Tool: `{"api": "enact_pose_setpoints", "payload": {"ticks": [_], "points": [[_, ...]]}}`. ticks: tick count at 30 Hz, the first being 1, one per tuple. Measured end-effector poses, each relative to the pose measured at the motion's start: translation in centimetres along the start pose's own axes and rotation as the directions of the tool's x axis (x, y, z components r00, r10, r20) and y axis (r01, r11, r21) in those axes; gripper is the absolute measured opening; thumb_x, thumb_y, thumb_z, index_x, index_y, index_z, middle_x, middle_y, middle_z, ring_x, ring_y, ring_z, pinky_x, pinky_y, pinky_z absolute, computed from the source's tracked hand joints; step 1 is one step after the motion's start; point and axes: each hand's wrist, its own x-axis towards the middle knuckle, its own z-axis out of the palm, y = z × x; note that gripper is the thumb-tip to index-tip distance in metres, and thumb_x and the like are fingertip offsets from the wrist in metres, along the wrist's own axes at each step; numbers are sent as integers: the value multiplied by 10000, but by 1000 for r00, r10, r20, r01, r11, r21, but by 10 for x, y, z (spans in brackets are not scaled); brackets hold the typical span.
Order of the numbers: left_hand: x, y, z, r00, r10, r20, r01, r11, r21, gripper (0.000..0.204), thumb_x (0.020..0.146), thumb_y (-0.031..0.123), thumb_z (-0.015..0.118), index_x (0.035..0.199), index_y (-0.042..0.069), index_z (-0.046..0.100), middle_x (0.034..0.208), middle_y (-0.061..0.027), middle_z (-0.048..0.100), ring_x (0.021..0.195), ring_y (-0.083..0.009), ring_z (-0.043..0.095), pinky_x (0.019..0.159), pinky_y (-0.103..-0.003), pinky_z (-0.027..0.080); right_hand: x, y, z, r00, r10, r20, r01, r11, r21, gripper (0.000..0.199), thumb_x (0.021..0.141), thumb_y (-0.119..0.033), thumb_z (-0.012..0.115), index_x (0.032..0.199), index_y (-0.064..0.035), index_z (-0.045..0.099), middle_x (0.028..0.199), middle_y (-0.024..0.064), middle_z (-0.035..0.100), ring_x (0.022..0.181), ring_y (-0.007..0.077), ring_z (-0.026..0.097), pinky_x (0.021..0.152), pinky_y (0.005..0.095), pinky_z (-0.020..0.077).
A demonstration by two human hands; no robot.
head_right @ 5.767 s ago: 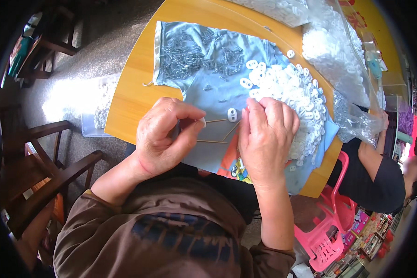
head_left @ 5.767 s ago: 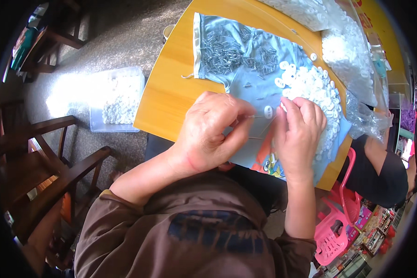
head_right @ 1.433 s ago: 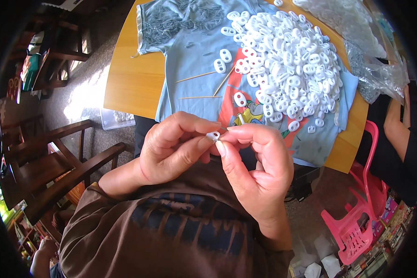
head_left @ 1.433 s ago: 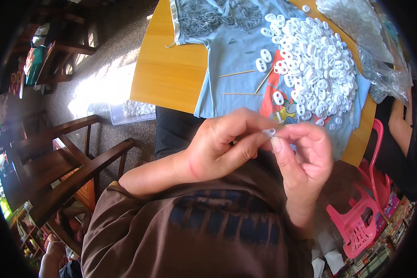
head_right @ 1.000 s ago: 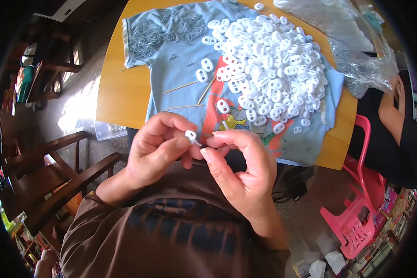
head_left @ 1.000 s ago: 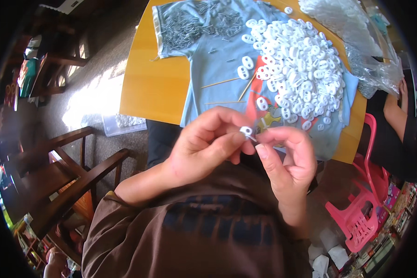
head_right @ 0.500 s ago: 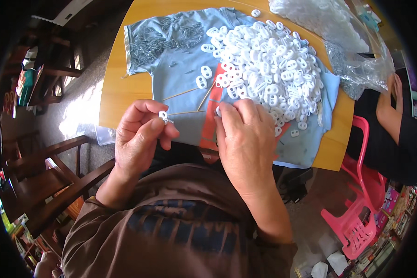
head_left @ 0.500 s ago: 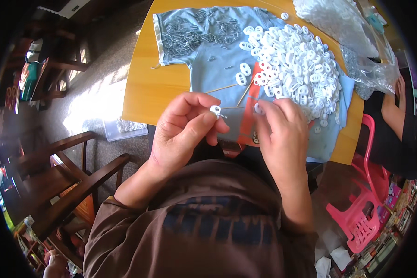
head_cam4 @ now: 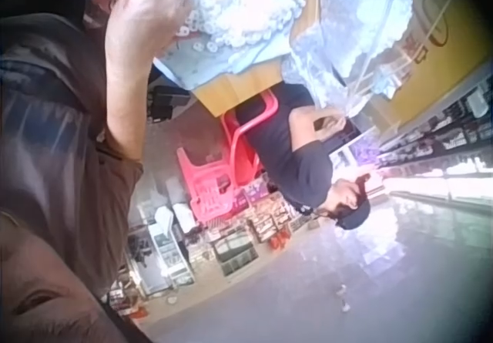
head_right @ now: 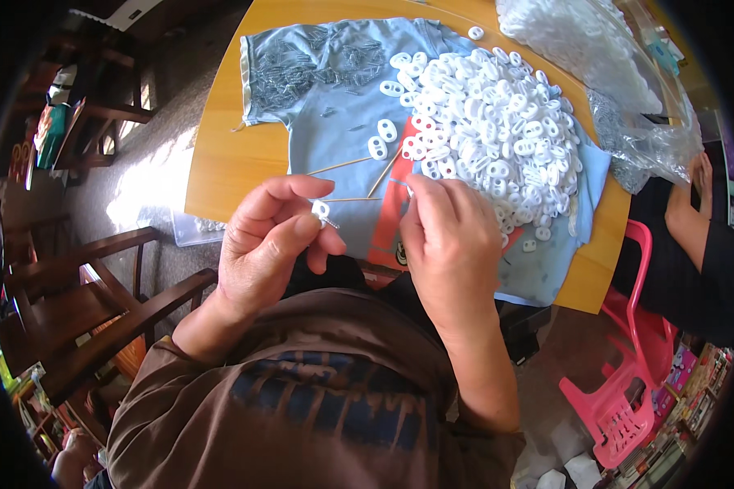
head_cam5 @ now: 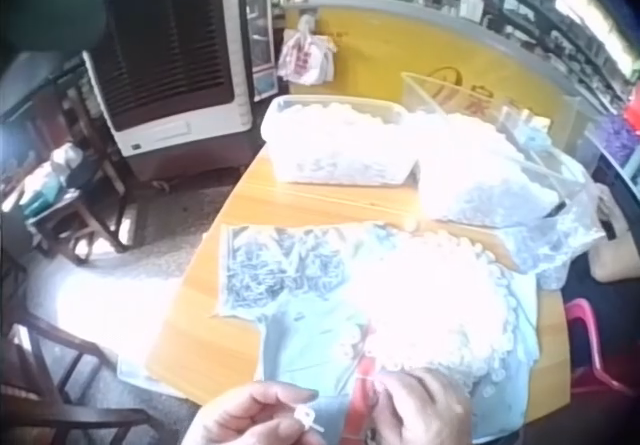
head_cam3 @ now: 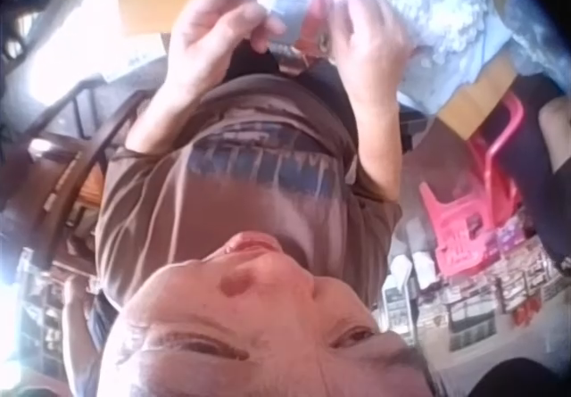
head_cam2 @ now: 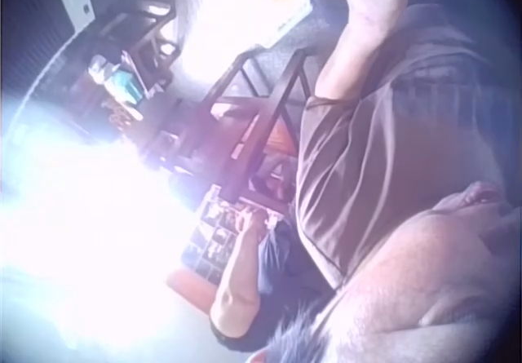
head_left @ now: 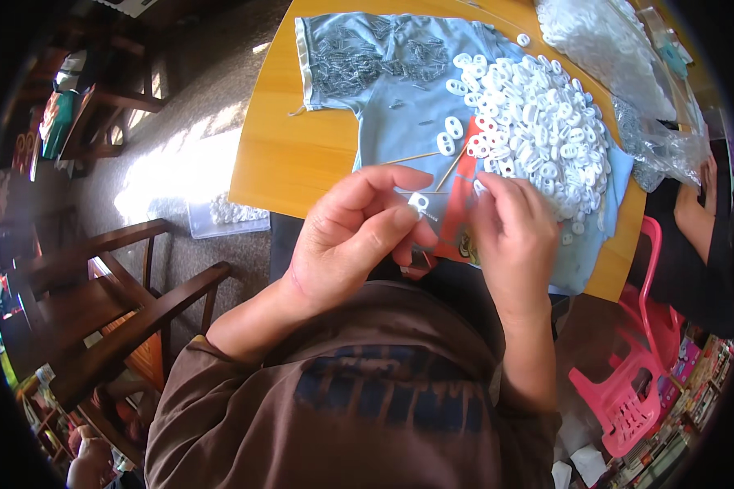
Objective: Sorting and inspecting small white plastic components on a table.
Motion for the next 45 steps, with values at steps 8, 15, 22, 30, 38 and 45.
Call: {"api": "enact_pose_setpoints", "payload": {"ticks": [8,15,22,30,38,45], "points": [[0,-2,7,993,-72,97,77,996,-42,245,906,41,428,1138,-10,492,812,-89,625,665,-88,568,592,-195,451,-10,-23,-20,834,493,247,-439,324,838,160,855,-5,521,987,17,609,867,38,606,721,86,520,638,222,431],[3,-5,19,987,-76,143,90,992,-92,211,906,62,462,1109,13,493,849,-57,599,704,-61,524,616,-183,440,-12,-28,-25,784,492,378,-438,8,899,180,870,-54,516,1003,39,593,886,62,616,732,87,526,657,214,430],[3,-9,21,992,-35,124,40,998,-39,221,906,29,436,1125,1,442,832,-98,614,737,-125,595,599,-206,457,-18,-31,-23,848,435,304,-406,163,899,178,878,-34,501,1021,39,576,876,57,594,752,80,521,671,205,419],[2,-12,19,991,-16,132,16,1000,-1,224,893,19,457,1115,-2,441,836,-90,619,735,-101,586,606,-198,459,-17,-28,-19,979,202,-9,-136,690,711,170,822,53,530,982,29,582,898,99,599,766,141,559,684,238,448],[1,-17,21,992,18,129,-25,999,47,245,880,19,486,1120,10,439,782,-21,583,648,-38,512,579,-179,429,-18,-28,-15,991,117,-65,-54,793,607,185,804,51,544,980,22,595,890,116,598,723,171,566,639,261,459],[0,-14,12,969,-53,240,33,995,89,280,925,93,440,1179,-9,380,894,-88,584,697,-93,547,643,-217,449,-22,-27,-16,987,160,-5,-115,728,676,188,824,26,541,1007,25,584,927,117,583,728,153,557,634,251,454]]}}
